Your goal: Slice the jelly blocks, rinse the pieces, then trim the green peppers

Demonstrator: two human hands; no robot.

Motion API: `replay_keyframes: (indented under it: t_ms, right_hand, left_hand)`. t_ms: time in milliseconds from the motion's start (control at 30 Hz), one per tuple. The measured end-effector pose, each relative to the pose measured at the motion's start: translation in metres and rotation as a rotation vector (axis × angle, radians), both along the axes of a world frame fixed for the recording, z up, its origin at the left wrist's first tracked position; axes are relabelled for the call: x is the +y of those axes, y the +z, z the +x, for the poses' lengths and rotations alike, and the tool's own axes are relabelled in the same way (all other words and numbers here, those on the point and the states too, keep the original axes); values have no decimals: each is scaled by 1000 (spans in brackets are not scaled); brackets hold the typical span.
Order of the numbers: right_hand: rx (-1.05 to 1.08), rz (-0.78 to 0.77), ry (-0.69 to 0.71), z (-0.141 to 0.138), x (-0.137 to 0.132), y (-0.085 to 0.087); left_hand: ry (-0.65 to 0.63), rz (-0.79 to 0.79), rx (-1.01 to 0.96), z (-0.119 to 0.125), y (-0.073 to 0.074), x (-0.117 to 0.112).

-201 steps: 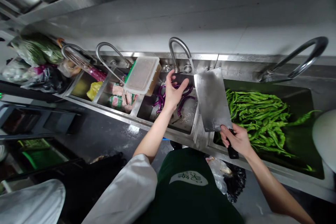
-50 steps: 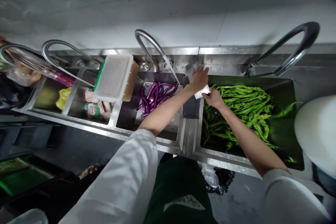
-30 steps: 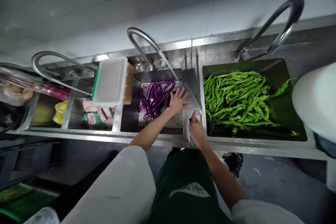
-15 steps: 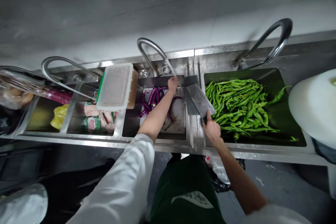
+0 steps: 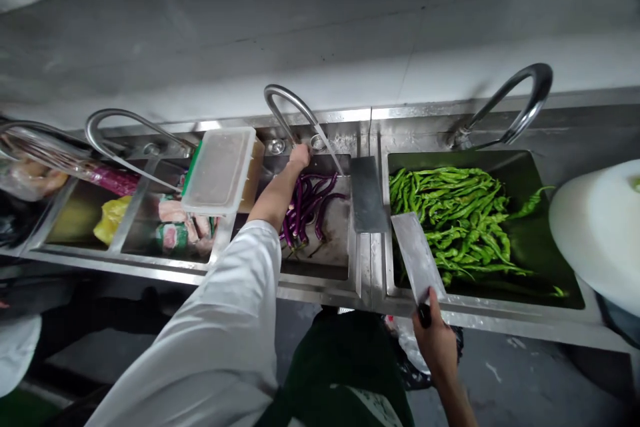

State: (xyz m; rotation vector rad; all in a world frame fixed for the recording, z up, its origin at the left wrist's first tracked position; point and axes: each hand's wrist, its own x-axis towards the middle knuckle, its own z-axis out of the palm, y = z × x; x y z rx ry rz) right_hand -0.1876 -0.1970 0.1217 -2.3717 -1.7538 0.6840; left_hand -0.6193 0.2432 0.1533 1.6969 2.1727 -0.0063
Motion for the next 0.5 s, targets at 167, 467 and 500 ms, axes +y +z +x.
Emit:
replay_keyframes:
  t_ms: [167, 467, 500]
  right_hand:
    - [1, -20, -68, 8, -19, 6]
    - [-10, -82, -99, 17, -31, 6]
    - [-12, -93, -94, 18, -32, 4]
  left_hand:
    - [9, -1, 52, -6, -11, 25]
    - [-233, -43, -35, -28, -20, 29]
    - [-233, -43, -27, -31, -19, 28]
